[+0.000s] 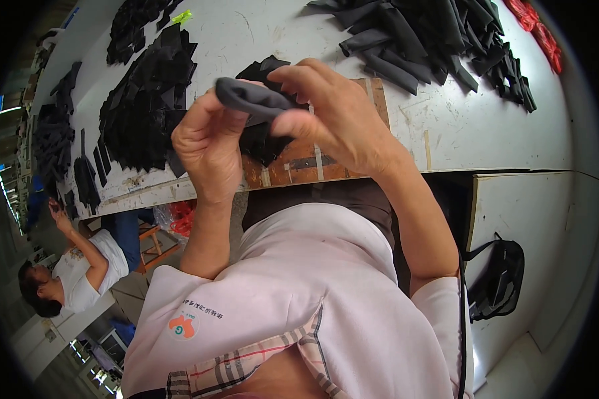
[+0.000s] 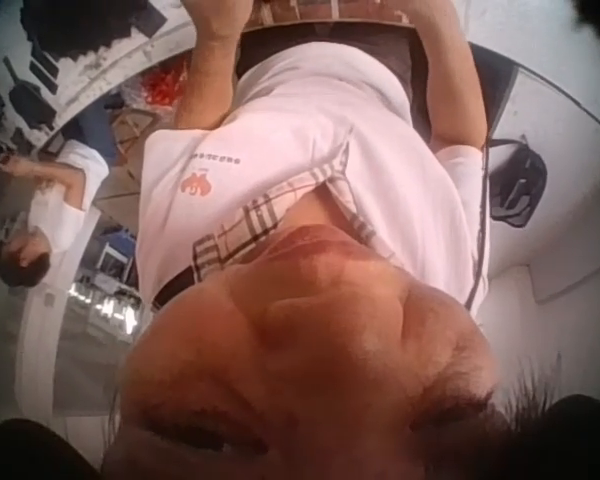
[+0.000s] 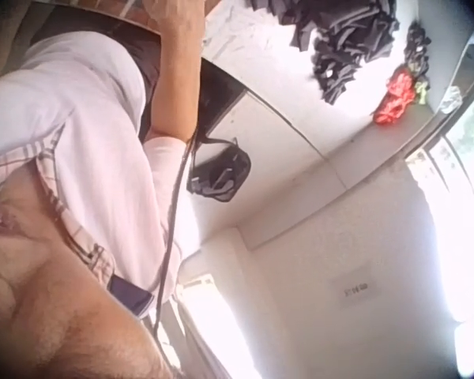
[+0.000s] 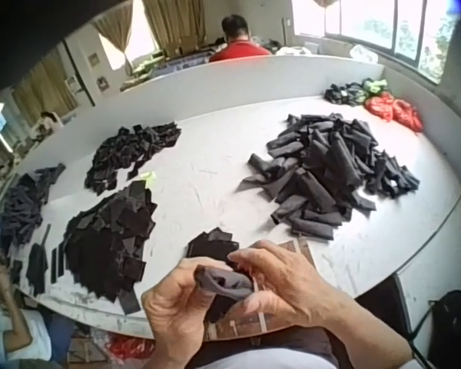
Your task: Folding and organizing small black fabric pieces as part of a manufacturing assembly process.
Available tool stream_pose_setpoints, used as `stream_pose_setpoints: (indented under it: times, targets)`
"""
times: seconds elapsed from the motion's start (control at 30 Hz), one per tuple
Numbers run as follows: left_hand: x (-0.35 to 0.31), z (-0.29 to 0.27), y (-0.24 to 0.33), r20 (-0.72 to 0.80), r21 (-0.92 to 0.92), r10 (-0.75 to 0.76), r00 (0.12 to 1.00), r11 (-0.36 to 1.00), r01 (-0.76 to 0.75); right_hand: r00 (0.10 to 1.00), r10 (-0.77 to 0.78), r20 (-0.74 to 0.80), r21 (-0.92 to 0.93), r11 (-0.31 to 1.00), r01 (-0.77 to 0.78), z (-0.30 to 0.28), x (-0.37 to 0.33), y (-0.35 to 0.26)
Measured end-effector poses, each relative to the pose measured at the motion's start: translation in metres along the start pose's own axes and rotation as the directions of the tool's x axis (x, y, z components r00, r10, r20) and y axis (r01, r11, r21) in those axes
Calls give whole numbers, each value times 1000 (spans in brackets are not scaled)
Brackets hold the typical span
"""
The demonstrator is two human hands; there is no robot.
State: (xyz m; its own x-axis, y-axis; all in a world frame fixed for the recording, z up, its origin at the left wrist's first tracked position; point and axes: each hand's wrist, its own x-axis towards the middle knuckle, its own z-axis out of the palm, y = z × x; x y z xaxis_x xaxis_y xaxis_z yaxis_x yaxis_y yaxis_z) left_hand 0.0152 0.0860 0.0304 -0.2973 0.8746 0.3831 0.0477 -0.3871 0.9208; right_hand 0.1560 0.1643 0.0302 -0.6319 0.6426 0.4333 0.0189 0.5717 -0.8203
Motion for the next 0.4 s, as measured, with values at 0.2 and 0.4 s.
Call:
stream_pose_setpoints:
  times: [0.2,0.4]
  targets:
    - [-20,-4,-20,-111,-319,-269,957,921,222,973,30,230,-542,834,102,9,-13,14]
    - [9,0,-2,164,-229,-262,951,928,295,985,34,171,-400,916,38,13,-11,21]
